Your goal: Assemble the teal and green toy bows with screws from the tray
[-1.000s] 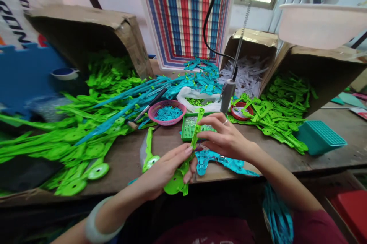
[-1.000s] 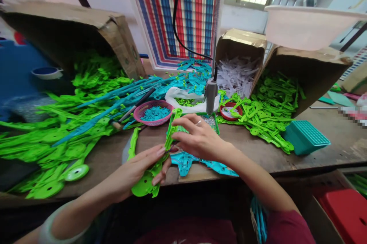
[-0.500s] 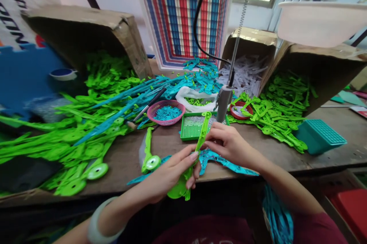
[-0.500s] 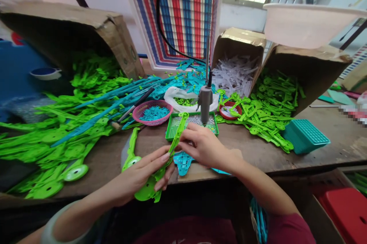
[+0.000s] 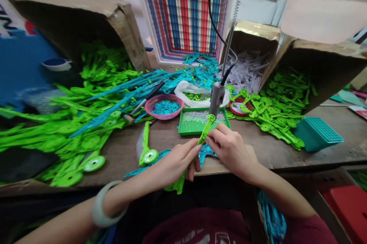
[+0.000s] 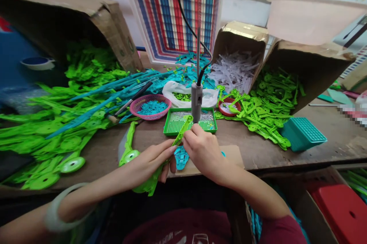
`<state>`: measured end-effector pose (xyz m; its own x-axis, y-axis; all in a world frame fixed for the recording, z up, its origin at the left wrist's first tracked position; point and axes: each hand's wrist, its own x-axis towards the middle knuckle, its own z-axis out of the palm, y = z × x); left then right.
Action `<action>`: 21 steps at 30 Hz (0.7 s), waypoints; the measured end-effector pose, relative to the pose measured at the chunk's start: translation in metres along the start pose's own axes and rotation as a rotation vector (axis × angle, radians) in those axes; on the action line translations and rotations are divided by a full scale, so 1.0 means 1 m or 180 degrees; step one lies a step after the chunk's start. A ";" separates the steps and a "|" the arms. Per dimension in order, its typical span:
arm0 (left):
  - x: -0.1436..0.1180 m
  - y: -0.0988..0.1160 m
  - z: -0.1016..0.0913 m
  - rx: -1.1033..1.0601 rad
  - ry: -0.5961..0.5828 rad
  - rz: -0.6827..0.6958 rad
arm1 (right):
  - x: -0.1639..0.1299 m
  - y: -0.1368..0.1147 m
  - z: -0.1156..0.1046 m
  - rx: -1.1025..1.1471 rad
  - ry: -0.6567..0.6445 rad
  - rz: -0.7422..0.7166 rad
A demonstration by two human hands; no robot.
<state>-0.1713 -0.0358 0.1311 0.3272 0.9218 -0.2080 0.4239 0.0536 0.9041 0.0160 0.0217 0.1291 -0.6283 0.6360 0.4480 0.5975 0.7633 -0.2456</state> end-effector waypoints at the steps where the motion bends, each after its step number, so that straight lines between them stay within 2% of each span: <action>1: 0.003 -0.001 0.000 0.0005 -0.0002 0.0001 | -0.002 -0.001 0.002 -0.0001 0.0034 0.0021; 6: 0.015 -0.005 0.006 0.0116 0.0024 -0.0032 | -0.008 0.001 0.012 0.0061 0.0184 0.0079; 10: 0.020 -0.016 0.018 0.0227 0.0129 -0.0112 | -0.015 0.010 0.022 0.1111 0.0366 -0.0014; 12: 0.022 -0.026 0.026 0.0312 0.0174 -0.0141 | -0.020 0.016 0.030 0.1778 0.0263 0.0108; 15: 0.024 -0.041 0.037 0.0386 0.0148 -0.0224 | -0.031 0.025 0.040 0.2439 -0.0019 0.0594; 18: 0.022 -0.050 0.045 0.0411 0.0147 -0.0362 | -0.041 0.029 0.046 0.2646 -0.0223 0.0887; 21: 0.019 -0.057 0.050 0.0474 0.0171 -0.0605 | -0.048 0.030 0.048 0.2588 -0.0353 0.0856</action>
<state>-0.1466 -0.0405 0.0569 0.1861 0.9198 -0.3454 0.5946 0.1745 0.7849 0.0399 0.0192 0.0595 -0.5870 0.7818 0.2102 0.2176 0.4024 -0.8892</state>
